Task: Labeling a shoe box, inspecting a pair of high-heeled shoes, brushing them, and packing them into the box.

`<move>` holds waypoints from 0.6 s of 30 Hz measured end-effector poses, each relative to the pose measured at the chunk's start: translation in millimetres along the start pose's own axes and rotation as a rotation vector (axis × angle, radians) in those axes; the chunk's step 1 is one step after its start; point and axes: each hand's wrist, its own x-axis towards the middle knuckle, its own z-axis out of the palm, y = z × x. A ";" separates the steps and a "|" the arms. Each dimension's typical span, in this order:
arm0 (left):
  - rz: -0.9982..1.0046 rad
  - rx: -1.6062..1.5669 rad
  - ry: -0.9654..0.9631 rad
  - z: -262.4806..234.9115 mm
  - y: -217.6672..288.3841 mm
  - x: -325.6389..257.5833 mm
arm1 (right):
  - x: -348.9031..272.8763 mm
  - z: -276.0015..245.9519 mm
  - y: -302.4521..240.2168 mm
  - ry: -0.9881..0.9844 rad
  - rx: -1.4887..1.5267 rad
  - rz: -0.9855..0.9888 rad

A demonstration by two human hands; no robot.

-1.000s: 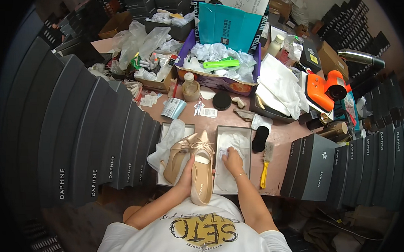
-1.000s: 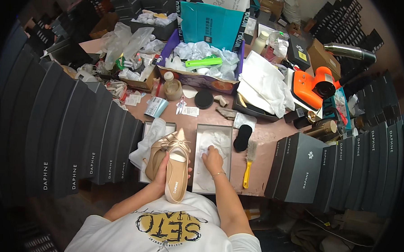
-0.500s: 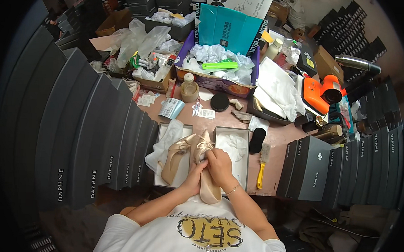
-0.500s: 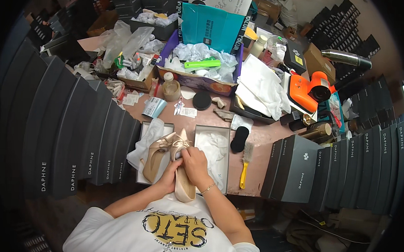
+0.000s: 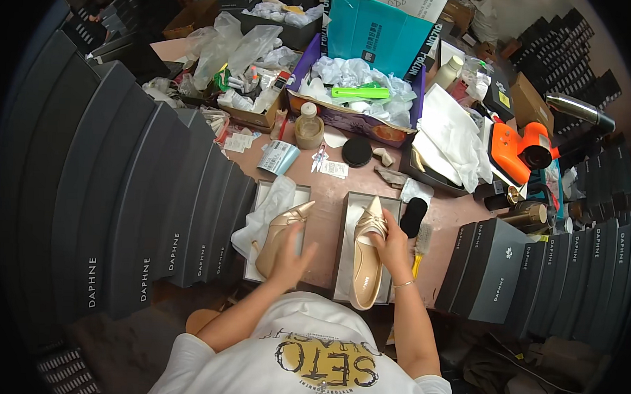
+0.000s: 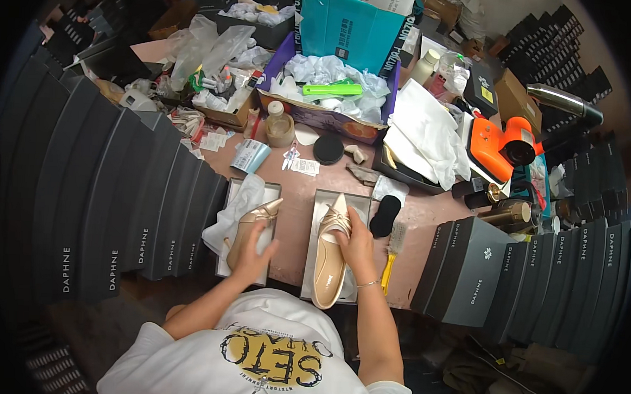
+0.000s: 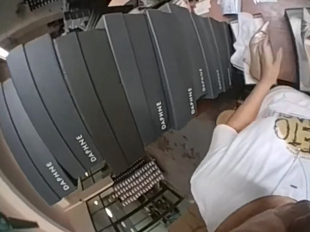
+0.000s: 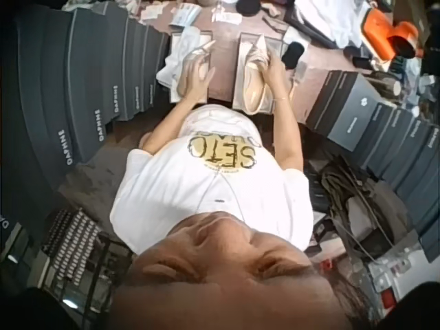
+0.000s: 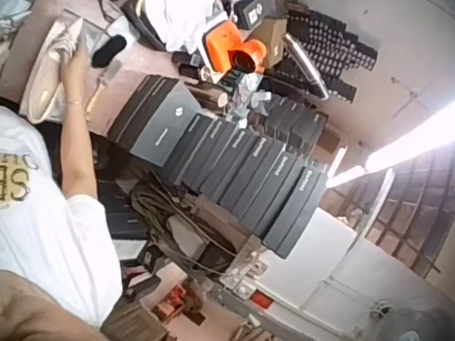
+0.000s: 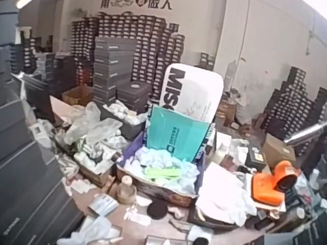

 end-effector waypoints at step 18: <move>-0.340 0.009 -0.160 -46.5 -92.5 17.5 | -81.7 48.3 52.4 0.015 0.337 0.398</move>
